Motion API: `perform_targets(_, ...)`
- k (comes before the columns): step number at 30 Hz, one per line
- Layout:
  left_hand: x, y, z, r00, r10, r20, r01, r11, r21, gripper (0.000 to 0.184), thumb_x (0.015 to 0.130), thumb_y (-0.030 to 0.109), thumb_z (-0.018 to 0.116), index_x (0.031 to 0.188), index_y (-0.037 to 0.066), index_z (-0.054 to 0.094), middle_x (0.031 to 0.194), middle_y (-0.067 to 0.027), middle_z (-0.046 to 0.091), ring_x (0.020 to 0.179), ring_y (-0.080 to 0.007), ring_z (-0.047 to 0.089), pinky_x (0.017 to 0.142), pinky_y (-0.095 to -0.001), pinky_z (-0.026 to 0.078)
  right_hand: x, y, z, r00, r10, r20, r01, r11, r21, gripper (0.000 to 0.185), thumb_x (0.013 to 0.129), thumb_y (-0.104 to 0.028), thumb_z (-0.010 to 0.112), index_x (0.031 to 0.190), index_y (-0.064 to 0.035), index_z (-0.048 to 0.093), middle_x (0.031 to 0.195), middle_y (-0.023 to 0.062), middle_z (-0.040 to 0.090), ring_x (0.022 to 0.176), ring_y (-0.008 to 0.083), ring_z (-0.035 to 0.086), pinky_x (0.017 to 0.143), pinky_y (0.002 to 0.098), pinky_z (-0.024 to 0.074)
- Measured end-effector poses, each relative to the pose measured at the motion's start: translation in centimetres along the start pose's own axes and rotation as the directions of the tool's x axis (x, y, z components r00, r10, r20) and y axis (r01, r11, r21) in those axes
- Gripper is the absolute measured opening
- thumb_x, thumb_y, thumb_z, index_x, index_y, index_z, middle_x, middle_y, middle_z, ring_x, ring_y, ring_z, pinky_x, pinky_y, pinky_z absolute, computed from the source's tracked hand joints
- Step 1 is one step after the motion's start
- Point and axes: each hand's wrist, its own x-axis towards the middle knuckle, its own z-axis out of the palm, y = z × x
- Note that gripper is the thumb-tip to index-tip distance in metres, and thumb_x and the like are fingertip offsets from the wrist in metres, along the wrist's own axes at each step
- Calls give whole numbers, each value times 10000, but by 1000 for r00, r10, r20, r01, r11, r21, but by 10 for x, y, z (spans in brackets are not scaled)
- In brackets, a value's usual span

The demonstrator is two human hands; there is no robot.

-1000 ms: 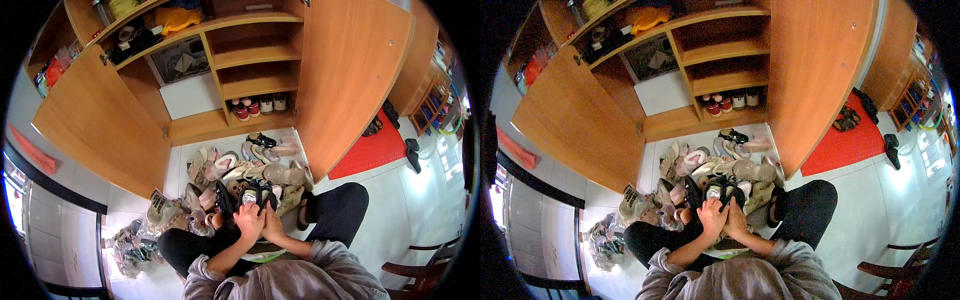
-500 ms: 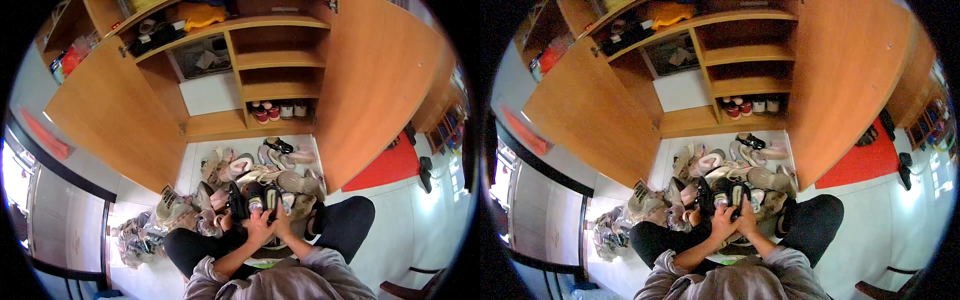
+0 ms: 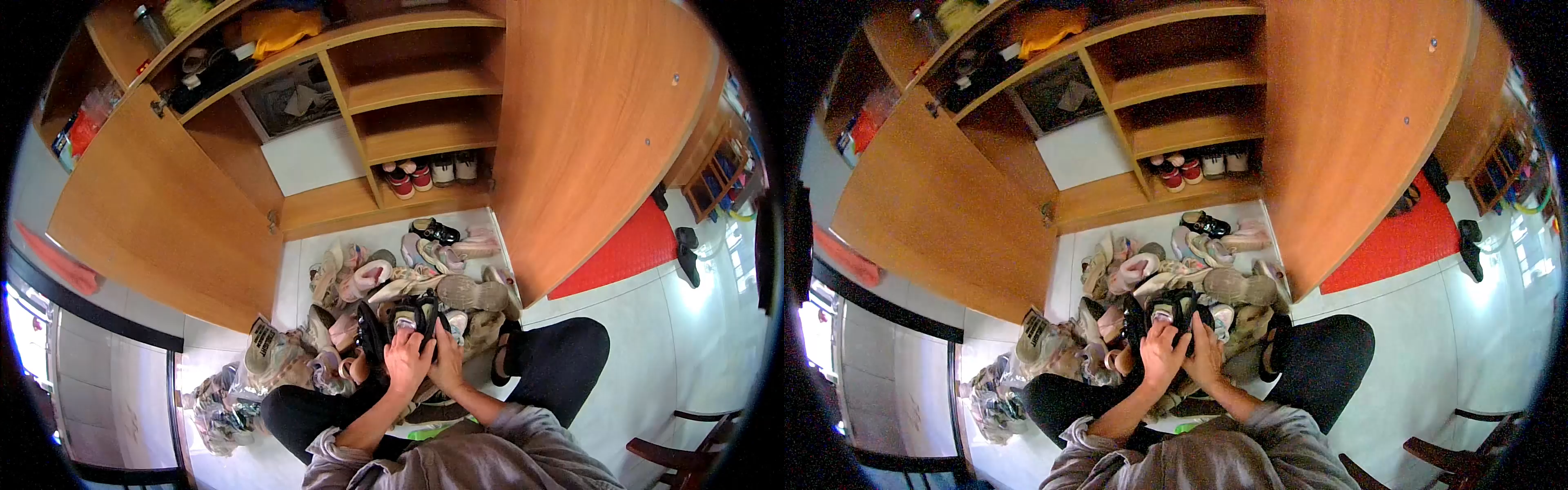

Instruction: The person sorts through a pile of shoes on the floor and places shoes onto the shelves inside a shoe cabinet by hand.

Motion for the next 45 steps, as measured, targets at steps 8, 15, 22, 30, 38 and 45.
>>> perform_targets(8,110,30,11,957,247,-149,-249,969,7,203,717,244,660,754,60,584,914,-91,557,817,-275,531,671,-400,386,118,0,-31,892,-164,-421,262,946,188,645,765,-154,594,1316,31,313,1133,254,510,926,416,547,766,444,444)
perform_targets(15,227,17,84,966,213,-145,-222,974,-46,211,733,271,637,806,78,593,914,-91,551,861,-285,531,693,-433,393,237,39,-35,924,-70,-376,131,982,138,747,798,-219,609,1375,2,189,1278,277,384,1137,413,420,927,458,345)
perform_targets(22,320,-7,167,960,233,-153,-240,970,-29,231,742,283,632,825,74,577,933,-80,528,872,-283,531,688,-440,398,350,119,-17,931,-77,-357,161,964,212,703,796,-153,576,1379,-22,206,1325,237,364,1192,385,389,971,417,328)
perform_targets(30,284,-73,171,995,102,3,-101,992,-75,238,717,251,672,838,72,572,967,-111,544,875,-312,531,702,-436,407,439,170,-54,948,293,-127,-293,956,18,546,759,-94,559,1289,-104,430,1250,176,487,1126,296,493,910,398,423)
perform_targets(38,234,-94,167,988,69,137,-72,997,13,258,655,249,724,804,97,578,1044,-131,536,885,-303,522,677,-416,391,544,190,-31,976,210,62,-118,743,-659,708,707,-257,674,1325,-177,338,1331,155,374,1174,338,409,949,429,391)
perform_targets(45,235,-90,183,977,48,209,-20,991,-134,322,612,232,747,877,125,599,1142,-148,492,923,-338,496,729,-442,417,590,268,-3,982,117,149,-99,987,-124,870,550,-289,817,1286,-96,394,1332,96,408,1232,288,356,1035,372,281)
